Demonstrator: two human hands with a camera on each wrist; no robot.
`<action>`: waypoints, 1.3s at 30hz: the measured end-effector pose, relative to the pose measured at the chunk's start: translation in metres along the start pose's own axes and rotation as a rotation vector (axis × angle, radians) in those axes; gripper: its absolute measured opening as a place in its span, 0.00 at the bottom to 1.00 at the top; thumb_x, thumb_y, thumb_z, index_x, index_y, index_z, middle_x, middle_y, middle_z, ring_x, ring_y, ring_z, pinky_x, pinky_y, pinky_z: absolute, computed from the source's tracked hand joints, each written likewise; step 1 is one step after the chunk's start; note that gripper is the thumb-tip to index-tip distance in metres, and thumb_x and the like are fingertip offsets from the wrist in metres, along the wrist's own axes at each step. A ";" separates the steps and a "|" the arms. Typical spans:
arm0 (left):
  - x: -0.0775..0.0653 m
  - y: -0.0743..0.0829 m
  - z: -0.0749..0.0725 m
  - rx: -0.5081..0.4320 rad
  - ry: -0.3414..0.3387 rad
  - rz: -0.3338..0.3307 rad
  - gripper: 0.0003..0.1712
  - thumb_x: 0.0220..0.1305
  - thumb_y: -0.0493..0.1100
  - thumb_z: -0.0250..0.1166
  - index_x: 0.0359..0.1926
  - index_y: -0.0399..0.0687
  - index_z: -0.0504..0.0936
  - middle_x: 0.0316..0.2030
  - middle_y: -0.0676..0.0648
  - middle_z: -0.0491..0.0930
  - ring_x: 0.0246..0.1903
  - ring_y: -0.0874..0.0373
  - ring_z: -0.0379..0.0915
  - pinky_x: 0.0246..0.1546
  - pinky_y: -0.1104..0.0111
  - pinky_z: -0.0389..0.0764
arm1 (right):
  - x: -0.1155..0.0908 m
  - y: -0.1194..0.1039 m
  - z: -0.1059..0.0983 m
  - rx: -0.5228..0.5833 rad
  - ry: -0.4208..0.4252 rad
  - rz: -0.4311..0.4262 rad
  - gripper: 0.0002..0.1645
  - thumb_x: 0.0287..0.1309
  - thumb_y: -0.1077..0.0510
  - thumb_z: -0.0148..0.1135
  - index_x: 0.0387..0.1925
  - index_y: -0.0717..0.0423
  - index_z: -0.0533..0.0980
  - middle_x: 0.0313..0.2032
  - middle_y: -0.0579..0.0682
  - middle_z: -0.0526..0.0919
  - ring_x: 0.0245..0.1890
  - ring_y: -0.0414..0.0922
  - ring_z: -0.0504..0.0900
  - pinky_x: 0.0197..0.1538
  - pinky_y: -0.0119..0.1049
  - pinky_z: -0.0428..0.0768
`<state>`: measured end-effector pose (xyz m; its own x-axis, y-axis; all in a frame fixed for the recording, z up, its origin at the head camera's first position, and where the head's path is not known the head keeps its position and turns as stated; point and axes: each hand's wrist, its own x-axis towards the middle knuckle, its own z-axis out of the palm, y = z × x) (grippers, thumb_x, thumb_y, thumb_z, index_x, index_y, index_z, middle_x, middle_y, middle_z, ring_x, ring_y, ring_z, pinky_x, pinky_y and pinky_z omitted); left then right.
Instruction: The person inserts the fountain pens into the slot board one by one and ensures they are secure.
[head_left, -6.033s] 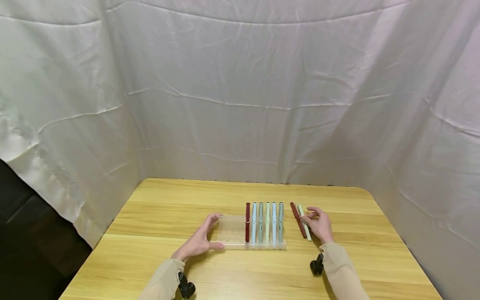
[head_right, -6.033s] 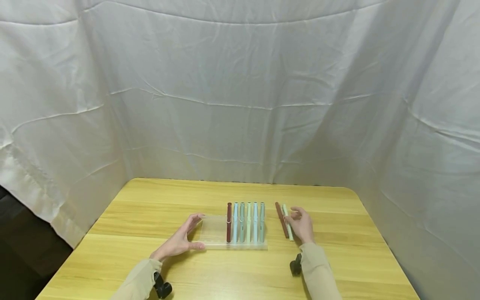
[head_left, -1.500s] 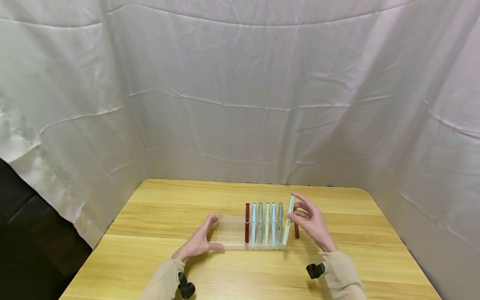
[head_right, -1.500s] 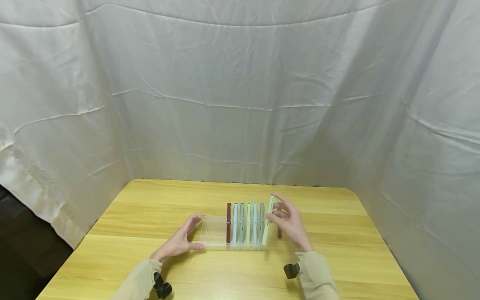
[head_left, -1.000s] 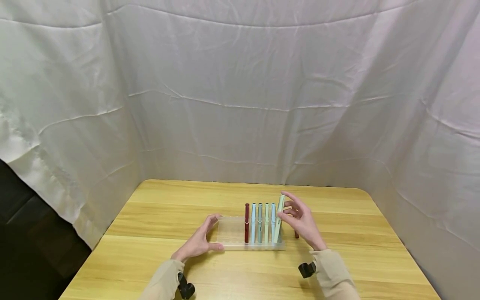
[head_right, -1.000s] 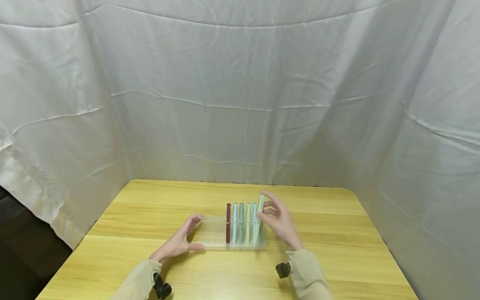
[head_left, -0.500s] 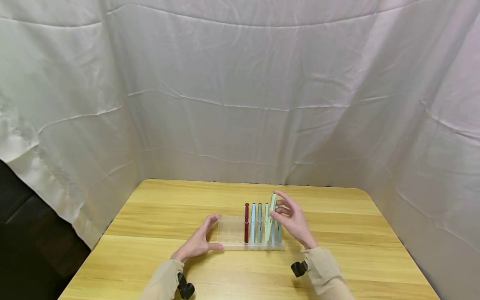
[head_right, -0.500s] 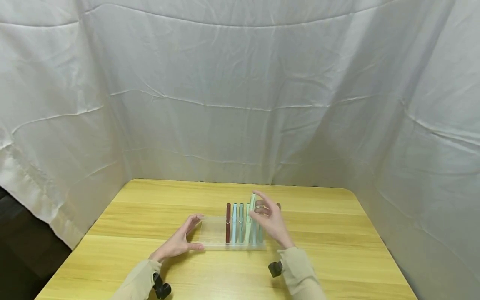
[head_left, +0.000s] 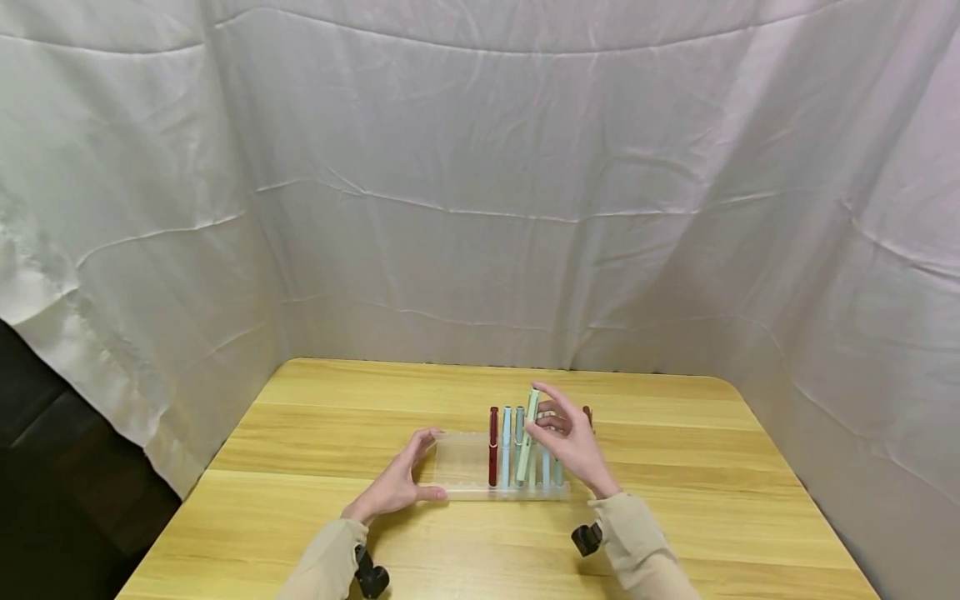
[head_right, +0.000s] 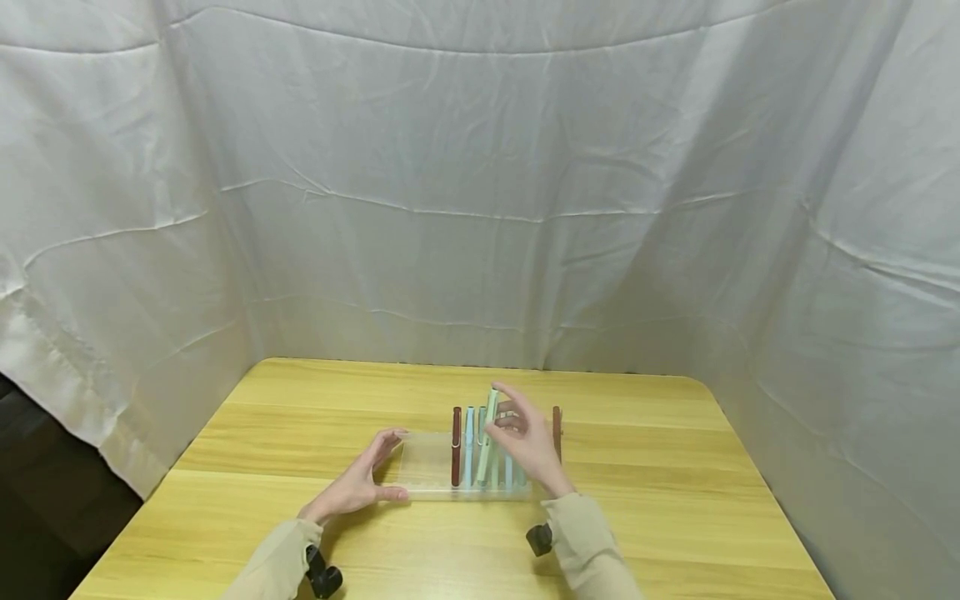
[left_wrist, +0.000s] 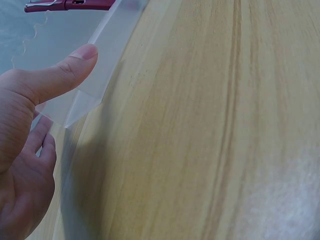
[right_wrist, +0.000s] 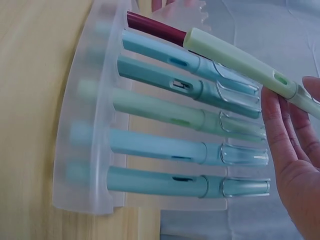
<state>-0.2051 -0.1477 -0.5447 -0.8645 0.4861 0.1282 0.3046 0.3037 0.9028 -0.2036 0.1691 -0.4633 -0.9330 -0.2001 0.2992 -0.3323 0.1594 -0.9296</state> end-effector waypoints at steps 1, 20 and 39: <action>0.000 0.000 0.000 0.000 0.000 0.000 0.56 0.50 0.39 0.78 0.74 0.39 0.55 0.76 0.31 0.53 0.77 0.31 0.46 0.78 0.39 0.47 | 0.000 0.000 0.001 0.003 -0.004 0.000 0.40 0.60 0.65 0.68 0.72 0.49 0.66 0.50 0.68 0.77 0.40 0.40 0.84 0.47 0.28 0.88; -0.001 0.000 0.000 0.007 -0.006 0.012 0.55 0.50 0.40 0.78 0.74 0.39 0.54 0.76 0.31 0.54 0.77 0.31 0.46 0.78 0.39 0.48 | 0.007 0.005 0.025 -0.042 0.010 0.010 0.39 0.59 0.65 0.69 0.70 0.46 0.68 0.49 0.65 0.80 0.42 0.49 0.87 0.49 0.31 0.89; 0.000 0.001 -0.001 -0.004 -0.012 0.003 0.56 0.50 0.41 0.78 0.74 0.40 0.54 0.77 0.33 0.53 0.78 0.33 0.45 0.78 0.40 0.48 | 0.006 -0.004 0.049 -0.114 0.019 -0.053 0.37 0.60 0.66 0.68 0.69 0.48 0.70 0.47 0.61 0.83 0.46 0.57 0.86 0.52 0.39 0.89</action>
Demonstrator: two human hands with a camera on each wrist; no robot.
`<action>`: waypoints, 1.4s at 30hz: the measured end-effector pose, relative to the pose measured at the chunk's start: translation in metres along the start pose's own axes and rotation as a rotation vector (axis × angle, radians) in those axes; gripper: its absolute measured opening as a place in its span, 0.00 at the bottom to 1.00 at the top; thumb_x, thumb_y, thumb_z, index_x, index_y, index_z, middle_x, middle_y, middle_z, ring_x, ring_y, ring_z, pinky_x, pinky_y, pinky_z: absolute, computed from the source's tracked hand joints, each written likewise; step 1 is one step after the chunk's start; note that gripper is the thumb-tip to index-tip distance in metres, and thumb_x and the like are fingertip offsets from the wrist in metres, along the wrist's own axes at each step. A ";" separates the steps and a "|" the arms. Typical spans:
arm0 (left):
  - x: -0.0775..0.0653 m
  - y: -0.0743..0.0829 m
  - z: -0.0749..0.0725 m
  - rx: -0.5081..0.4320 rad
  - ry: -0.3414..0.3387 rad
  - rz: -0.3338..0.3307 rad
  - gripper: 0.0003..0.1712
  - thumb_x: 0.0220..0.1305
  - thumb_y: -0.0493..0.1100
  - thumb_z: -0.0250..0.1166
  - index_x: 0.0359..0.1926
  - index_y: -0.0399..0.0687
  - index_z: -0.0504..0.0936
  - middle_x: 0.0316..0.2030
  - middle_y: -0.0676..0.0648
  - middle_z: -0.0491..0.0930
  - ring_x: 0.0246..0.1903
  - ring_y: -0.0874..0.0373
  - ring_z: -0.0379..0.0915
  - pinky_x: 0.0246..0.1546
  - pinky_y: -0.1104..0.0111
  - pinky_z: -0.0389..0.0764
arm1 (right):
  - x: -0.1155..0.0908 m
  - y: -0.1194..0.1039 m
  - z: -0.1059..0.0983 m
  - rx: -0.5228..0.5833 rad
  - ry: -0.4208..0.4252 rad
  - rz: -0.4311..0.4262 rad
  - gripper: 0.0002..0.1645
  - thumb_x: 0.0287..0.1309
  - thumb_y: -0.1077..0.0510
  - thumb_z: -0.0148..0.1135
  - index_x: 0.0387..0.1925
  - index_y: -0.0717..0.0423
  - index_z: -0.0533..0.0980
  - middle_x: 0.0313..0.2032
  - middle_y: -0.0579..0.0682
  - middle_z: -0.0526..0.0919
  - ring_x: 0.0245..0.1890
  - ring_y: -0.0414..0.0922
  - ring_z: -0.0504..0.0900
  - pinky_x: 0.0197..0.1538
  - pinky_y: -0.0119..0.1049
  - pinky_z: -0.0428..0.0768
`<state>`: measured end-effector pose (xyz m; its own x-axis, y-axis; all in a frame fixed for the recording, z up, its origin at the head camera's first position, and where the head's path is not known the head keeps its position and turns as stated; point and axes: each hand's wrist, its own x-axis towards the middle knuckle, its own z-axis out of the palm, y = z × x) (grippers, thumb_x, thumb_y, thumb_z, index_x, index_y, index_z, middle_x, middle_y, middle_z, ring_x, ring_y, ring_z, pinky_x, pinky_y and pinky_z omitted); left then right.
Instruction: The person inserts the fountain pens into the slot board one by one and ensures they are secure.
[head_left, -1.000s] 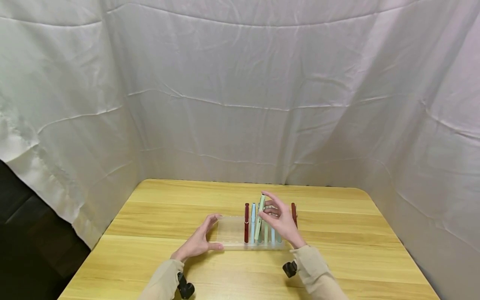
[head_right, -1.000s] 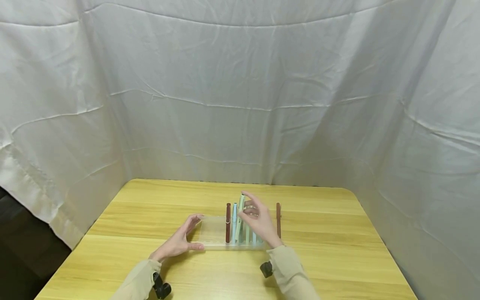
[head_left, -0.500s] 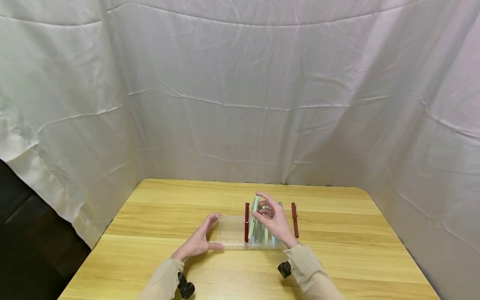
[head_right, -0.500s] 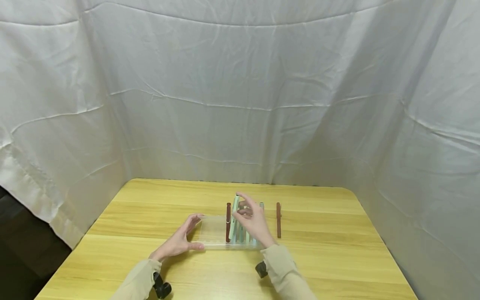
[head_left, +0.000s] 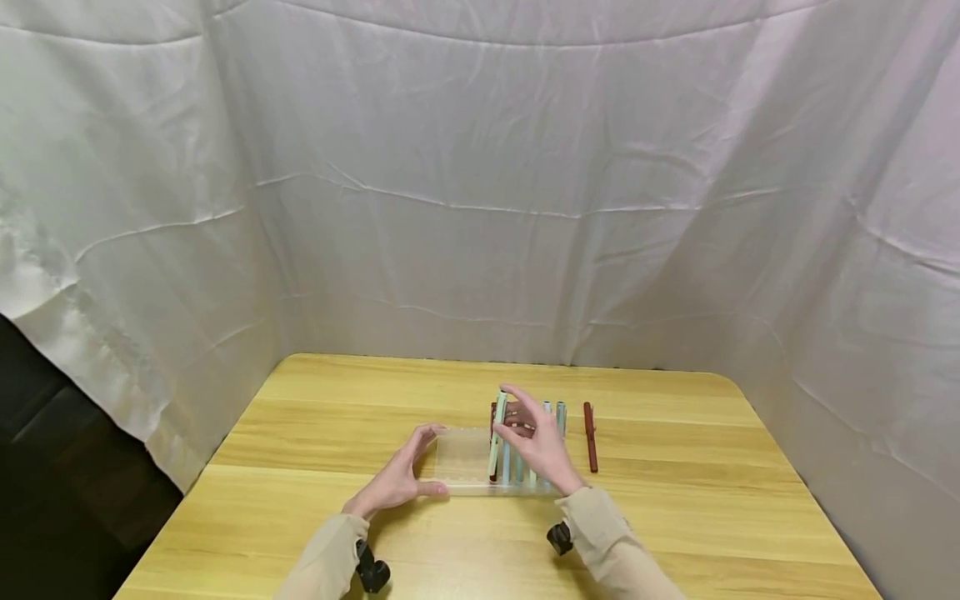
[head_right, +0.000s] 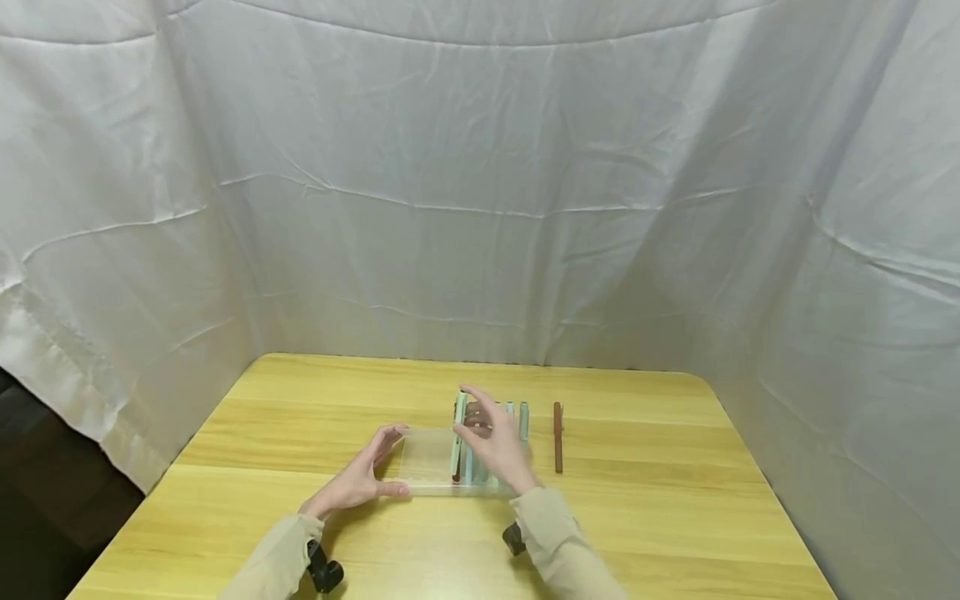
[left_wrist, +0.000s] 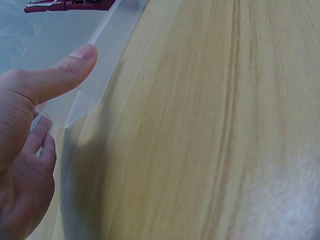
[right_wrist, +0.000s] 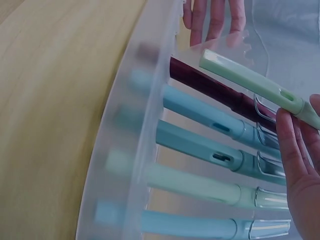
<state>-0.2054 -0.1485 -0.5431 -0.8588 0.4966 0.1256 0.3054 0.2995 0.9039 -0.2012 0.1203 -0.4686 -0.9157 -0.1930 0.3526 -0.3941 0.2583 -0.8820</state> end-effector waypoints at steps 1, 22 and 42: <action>0.000 0.000 0.000 0.002 0.000 0.006 0.56 0.50 0.41 0.78 0.74 0.40 0.54 0.77 0.32 0.53 0.77 0.33 0.45 0.78 0.40 0.48 | -0.001 -0.004 0.001 0.001 0.001 -0.011 0.37 0.60 0.67 0.68 0.69 0.51 0.70 0.47 0.63 0.83 0.46 0.58 0.86 0.52 0.41 0.89; 0.001 -0.003 -0.001 0.017 0.006 0.020 0.56 0.50 0.41 0.78 0.74 0.39 0.54 0.77 0.33 0.53 0.78 0.33 0.45 0.78 0.40 0.47 | -0.001 0.011 0.021 -0.089 0.018 -0.123 0.37 0.58 0.68 0.69 0.68 0.48 0.71 0.44 0.55 0.83 0.41 0.52 0.87 0.44 0.34 0.91; 0.000 -0.004 0.000 0.021 0.006 0.035 0.56 0.51 0.41 0.78 0.74 0.40 0.54 0.77 0.33 0.54 0.77 0.32 0.45 0.78 0.38 0.48 | -0.007 0.016 0.024 -0.259 -0.048 -0.243 0.38 0.59 0.66 0.69 0.70 0.58 0.68 0.38 0.55 0.84 0.35 0.46 0.87 0.42 0.37 0.91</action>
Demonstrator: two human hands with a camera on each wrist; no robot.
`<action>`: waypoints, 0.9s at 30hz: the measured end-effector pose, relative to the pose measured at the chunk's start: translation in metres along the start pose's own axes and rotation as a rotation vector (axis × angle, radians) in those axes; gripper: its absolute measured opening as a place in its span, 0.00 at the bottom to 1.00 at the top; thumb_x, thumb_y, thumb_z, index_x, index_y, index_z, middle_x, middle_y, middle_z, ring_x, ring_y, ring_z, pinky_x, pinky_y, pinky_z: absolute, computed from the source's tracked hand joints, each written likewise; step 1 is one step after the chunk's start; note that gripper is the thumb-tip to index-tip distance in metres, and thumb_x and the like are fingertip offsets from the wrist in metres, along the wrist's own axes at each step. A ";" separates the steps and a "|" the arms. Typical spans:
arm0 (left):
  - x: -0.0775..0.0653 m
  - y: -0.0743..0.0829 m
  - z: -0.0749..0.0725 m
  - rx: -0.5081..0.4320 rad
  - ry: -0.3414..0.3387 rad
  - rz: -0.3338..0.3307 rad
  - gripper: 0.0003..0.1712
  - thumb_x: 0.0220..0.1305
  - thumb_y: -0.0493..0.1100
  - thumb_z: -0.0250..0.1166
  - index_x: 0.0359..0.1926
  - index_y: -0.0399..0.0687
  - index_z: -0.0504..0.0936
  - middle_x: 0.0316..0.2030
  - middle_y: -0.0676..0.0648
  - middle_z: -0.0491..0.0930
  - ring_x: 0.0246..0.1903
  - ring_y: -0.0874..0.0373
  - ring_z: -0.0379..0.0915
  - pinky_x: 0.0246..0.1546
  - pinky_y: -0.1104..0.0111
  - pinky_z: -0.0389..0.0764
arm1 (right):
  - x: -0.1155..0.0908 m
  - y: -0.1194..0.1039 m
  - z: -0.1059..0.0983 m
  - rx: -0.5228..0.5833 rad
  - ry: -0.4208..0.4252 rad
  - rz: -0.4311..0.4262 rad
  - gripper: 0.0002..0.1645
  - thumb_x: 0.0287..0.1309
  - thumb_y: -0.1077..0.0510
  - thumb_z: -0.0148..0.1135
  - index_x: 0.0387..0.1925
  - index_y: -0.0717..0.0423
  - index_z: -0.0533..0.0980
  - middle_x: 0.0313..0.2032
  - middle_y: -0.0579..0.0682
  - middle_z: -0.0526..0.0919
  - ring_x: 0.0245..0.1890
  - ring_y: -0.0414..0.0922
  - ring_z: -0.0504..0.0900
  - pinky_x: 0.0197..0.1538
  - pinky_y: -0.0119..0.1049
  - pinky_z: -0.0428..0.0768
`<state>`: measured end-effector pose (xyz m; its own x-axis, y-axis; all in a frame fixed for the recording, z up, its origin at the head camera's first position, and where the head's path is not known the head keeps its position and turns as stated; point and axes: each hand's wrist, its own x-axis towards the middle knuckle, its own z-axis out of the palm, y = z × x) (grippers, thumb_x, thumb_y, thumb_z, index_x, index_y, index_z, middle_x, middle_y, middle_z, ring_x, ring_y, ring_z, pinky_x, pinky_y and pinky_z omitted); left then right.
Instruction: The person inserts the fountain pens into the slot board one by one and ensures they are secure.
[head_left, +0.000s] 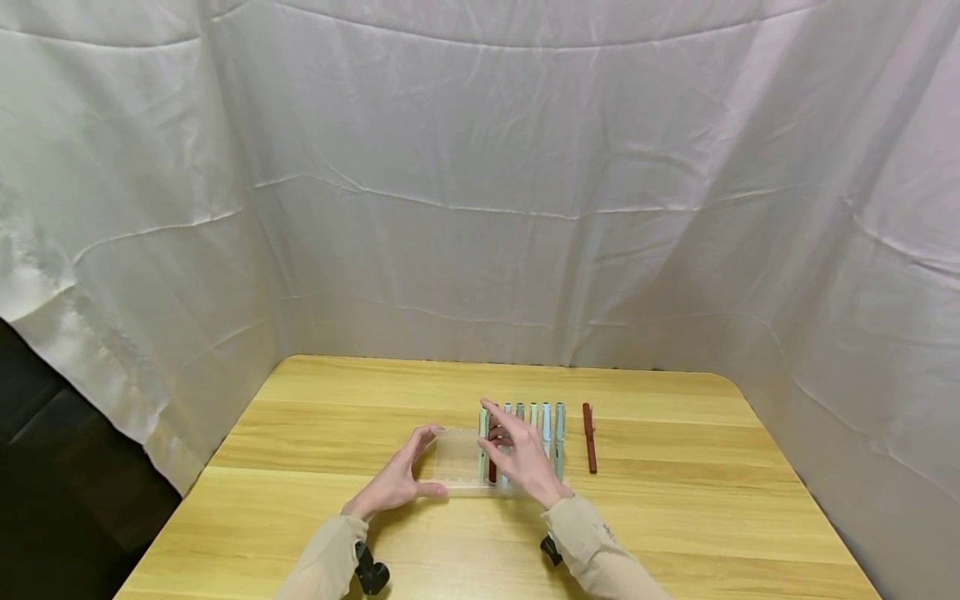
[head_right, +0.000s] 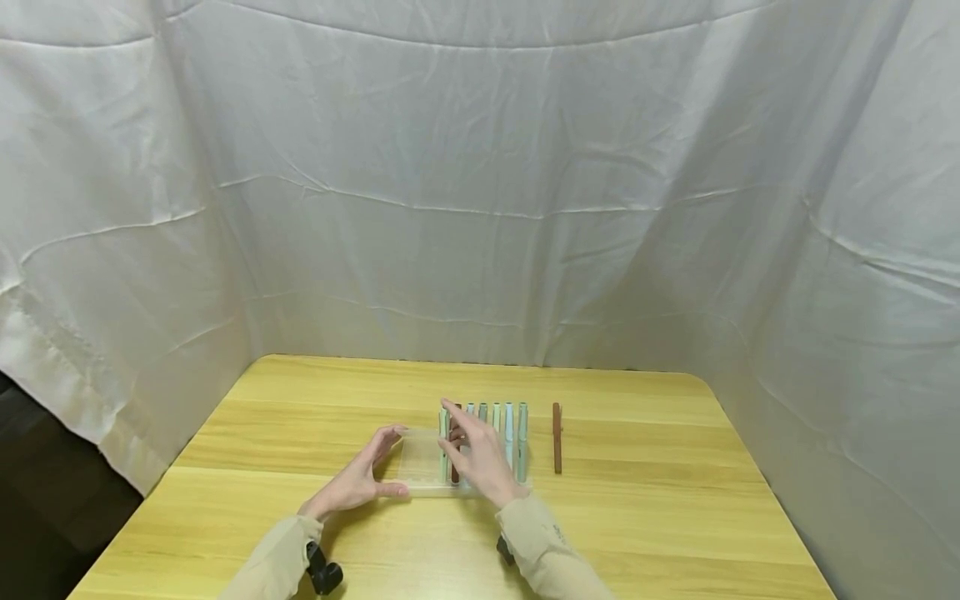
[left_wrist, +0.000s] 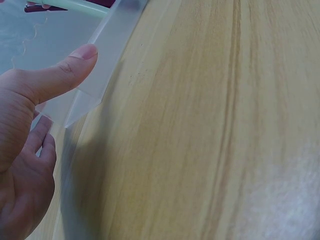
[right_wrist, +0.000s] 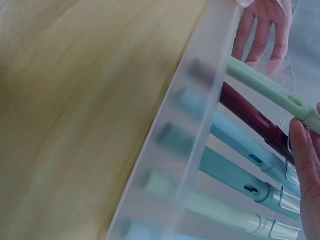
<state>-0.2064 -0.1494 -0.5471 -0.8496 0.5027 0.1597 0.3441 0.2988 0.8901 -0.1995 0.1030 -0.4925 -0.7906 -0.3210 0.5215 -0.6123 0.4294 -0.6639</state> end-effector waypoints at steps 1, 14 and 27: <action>0.000 0.000 0.000 0.001 0.000 0.002 0.56 0.51 0.41 0.78 0.74 0.40 0.54 0.77 0.33 0.54 0.77 0.32 0.45 0.78 0.39 0.48 | 0.000 0.001 0.000 -0.017 0.001 -0.020 0.38 0.58 0.67 0.69 0.70 0.59 0.68 0.36 0.54 0.84 0.34 0.45 0.86 0.41 0.37 0.91; 0.000 0.001 0.000 0.000 -0.001 0.002 0.55 0.51 0.41 0.78 0.74 0.41 0.54 0.76 0.33 0.55 0.77 0.32 0.46 0.78 0.40 0.48 | -0.003 0.006 0.005 -0.178 0.011 -0.063 0.39 0.56 0.61 0.72 0.69 0.58 0.70 0.30 0.51 0.82 0.28 0.46 0.77 0.31 0.30 0.80; 0.000 0.001 0.000 0.000 0.003 0.006 0.55 0.51 0.41 0.78 0.74 0.42 0.54 0.76 0.33 0.55 0.77 0.32 0.47 0.78 0.40 0.49 | 0.001 0.004 0.006 -0.206 0.012 -0.023 0.36 0.54 0.62 0.74 0.65 0.58 0.73 0.47 0.55 0.80 0.29 0.47 0.78 0.30 0.25 0.80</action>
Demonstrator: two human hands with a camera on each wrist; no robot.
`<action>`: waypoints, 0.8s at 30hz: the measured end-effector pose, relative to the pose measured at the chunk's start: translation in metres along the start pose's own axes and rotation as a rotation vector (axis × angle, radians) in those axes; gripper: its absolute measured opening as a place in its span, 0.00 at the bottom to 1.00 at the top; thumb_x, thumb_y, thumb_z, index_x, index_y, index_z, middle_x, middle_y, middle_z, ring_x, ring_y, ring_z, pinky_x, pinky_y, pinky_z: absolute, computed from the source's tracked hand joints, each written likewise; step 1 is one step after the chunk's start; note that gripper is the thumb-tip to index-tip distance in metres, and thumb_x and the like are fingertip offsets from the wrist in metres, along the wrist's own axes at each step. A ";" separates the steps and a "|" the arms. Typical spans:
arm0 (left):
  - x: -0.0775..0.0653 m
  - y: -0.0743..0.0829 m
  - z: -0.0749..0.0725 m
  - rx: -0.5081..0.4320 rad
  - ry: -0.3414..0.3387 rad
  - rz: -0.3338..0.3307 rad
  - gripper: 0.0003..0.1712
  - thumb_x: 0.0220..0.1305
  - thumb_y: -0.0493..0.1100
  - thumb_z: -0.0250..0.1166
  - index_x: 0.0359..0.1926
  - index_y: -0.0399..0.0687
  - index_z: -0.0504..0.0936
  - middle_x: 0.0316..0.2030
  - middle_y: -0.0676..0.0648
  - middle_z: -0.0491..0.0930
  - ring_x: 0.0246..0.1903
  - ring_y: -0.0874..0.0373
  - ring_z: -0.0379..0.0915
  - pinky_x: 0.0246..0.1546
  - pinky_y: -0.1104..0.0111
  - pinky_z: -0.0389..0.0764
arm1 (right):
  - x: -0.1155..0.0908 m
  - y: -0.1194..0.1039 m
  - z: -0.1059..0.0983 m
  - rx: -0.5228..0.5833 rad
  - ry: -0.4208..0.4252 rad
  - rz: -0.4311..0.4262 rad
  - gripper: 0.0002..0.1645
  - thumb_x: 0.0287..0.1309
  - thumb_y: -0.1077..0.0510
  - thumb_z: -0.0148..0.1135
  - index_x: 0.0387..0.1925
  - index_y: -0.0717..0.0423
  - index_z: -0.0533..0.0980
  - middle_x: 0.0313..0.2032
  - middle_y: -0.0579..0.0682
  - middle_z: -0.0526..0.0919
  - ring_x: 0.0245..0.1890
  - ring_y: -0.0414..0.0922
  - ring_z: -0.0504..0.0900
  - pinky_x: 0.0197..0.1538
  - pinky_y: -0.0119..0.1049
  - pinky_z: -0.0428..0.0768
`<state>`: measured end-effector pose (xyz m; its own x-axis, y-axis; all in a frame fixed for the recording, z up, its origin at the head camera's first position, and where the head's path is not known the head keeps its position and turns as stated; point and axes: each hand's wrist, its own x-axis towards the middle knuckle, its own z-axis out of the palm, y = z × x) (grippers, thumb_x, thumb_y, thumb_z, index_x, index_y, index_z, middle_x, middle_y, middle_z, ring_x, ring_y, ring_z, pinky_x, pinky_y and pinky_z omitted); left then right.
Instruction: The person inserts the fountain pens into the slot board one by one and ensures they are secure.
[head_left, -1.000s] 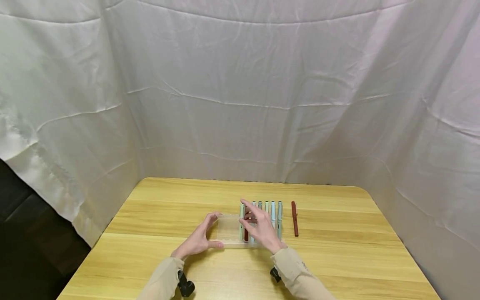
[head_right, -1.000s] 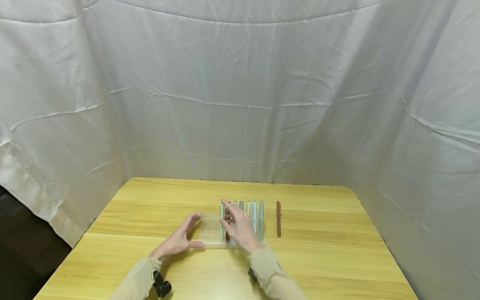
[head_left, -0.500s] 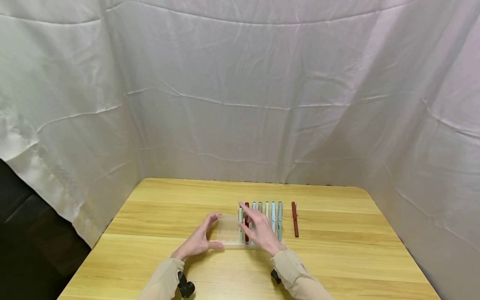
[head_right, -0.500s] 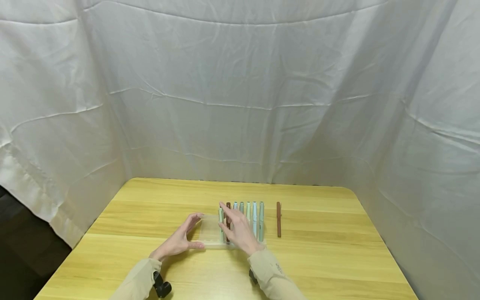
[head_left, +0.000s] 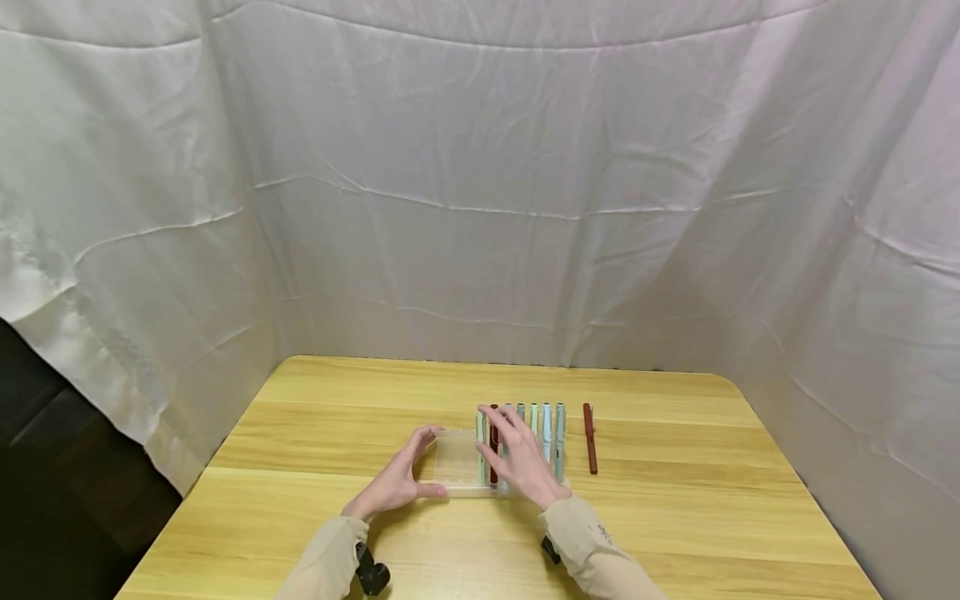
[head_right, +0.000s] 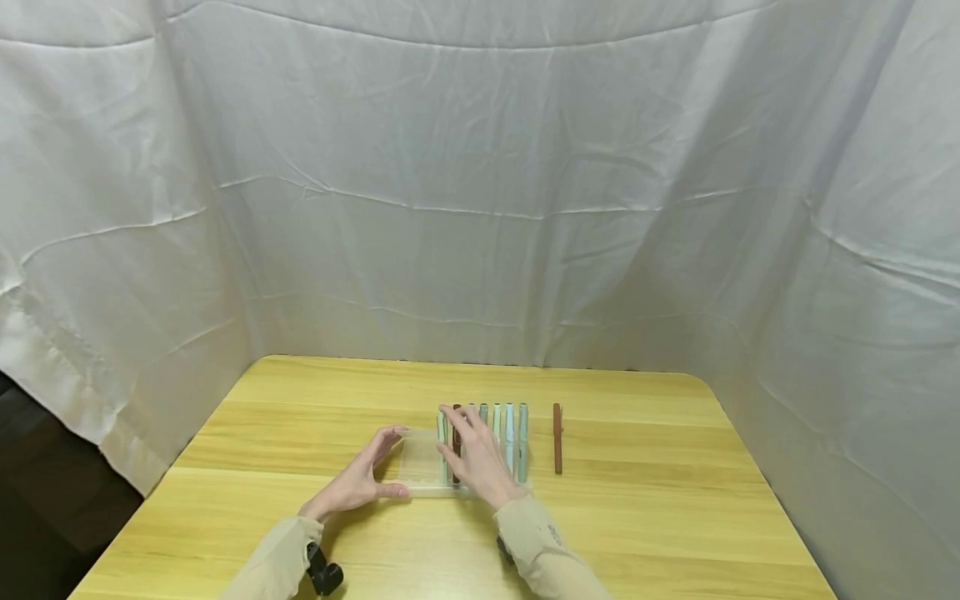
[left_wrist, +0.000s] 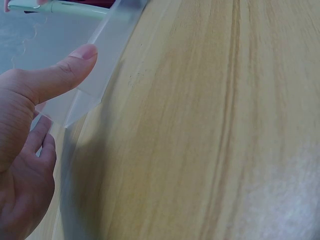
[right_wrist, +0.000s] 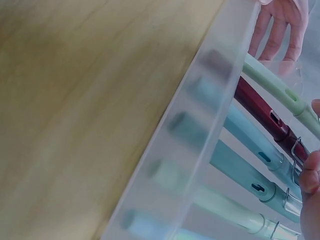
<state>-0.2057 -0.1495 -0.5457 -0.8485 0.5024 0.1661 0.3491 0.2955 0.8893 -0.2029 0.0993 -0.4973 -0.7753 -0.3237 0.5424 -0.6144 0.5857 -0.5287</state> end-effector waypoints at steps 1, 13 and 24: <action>0.000 0.000 0.000 0.002 -0.001 0.000 0.55 0.51 0.41 0.78 0.74 0.42 0.54 0.76 0.33 0.55 0.77 0.32 0.47 0.78 0.39 0.49 | 0.000 0.000 0.000 -0.005 -0.002 -0.002 0.36 0.54 0.61 0.74 0.65 0.59 0.73 0.45 0.55 0.79 0.27 0.47 0.77 0.28 0.23 0.77; 0.001 -0.003 0.000 0.000 -0.005 -0.001 0.56 0.51 0.42 0.78 0.74 0.40 0.53 0.77 0.33 0.54 0.77 0.32 0.45 0.78 0.39 0.48 | 0.005 -0.003 -0.006 -0.072 -0.103 0.098 0.37 0.60 0.56 0.70 0.69 0.56 0.70 0.10 0.36 0.62 0.09 0.26 0.50 0.12 0.16 0.55; 0.001 -0.003 0.000 0.000 -0.002 -0.001 0.56 0.50 0.41 0.78 0.74 0.39 0.54 0.76 0.33 0.55 0.77 0.32 0.46 0.78 0.40 0.49 | 0.008 -0.004 -0.006 -0.034 -0.122 0.177 0.38 0.60 0.57 0.70 0.70 0.53 0.69 0.09 0.35 0.59 0.07 0.27 0.49 0.11 0.17 0.52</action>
<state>-0.2075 -0.1499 -0.5482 -0.8482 0.5034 0.1646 0.3484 0.2963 0.8893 -0.2055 0.0983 -0.4871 -0.8838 -0.2999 0.3590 -0.4635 0.6658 -0.5848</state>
